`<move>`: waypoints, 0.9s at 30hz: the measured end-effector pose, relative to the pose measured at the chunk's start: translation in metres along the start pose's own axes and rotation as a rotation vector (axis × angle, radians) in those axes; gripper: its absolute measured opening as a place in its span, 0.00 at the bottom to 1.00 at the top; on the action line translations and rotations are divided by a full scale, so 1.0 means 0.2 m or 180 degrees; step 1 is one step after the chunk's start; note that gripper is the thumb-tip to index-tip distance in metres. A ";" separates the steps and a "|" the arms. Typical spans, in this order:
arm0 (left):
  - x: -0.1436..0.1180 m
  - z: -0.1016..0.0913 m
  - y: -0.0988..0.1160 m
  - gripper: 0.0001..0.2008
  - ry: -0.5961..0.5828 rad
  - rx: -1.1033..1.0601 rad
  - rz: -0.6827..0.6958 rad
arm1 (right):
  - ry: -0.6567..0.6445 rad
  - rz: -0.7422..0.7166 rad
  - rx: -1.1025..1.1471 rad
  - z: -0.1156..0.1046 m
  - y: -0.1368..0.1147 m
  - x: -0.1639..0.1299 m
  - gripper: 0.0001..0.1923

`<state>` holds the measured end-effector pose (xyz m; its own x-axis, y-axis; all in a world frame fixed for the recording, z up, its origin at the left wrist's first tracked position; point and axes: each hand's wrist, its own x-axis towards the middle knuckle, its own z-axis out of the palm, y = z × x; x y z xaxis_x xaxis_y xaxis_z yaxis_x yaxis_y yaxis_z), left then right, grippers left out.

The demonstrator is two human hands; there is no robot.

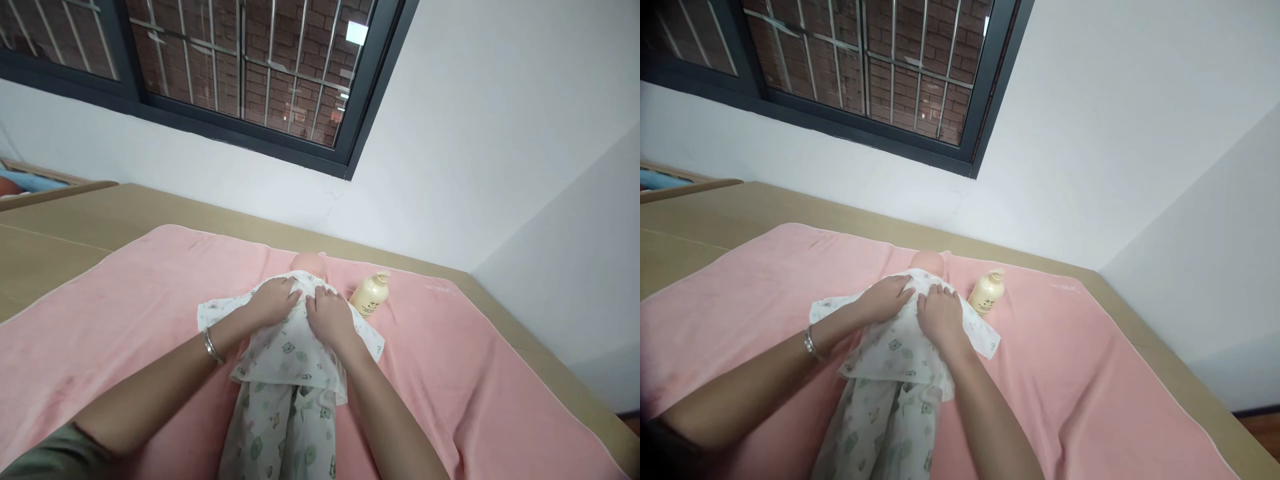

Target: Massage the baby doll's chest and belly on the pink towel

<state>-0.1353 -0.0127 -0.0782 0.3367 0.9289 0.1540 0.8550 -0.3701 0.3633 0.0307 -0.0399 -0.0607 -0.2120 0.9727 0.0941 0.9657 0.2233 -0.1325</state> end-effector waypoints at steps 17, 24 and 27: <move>-0.01 0.05 0.00 0.23 0.0116 0.0024 0.0041 | 0.0053 -0.0099 0.0143 -0.01 -0.05 -0.03 0.19; -0.10 0.09 0.14 0.25 0.0387 0.0983 0.0078 | 0.0030 0.0173 0.0637 0.06 0.07 0.06 0.24; -0.06 0.07 0.09 0.25 0.0301 0.0760 -0.0009 | 0.0123 0.0218 0.0413 0.06 0.04 0.04 0.23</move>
<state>-0.1191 -0.0300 -0.0861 0.3053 0.9208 0.2427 0.9286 -0.3444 0.1383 0.0346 -0.0287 -0.0734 -0.1381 0.9834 0.1179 0.9497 0.1653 -0.2661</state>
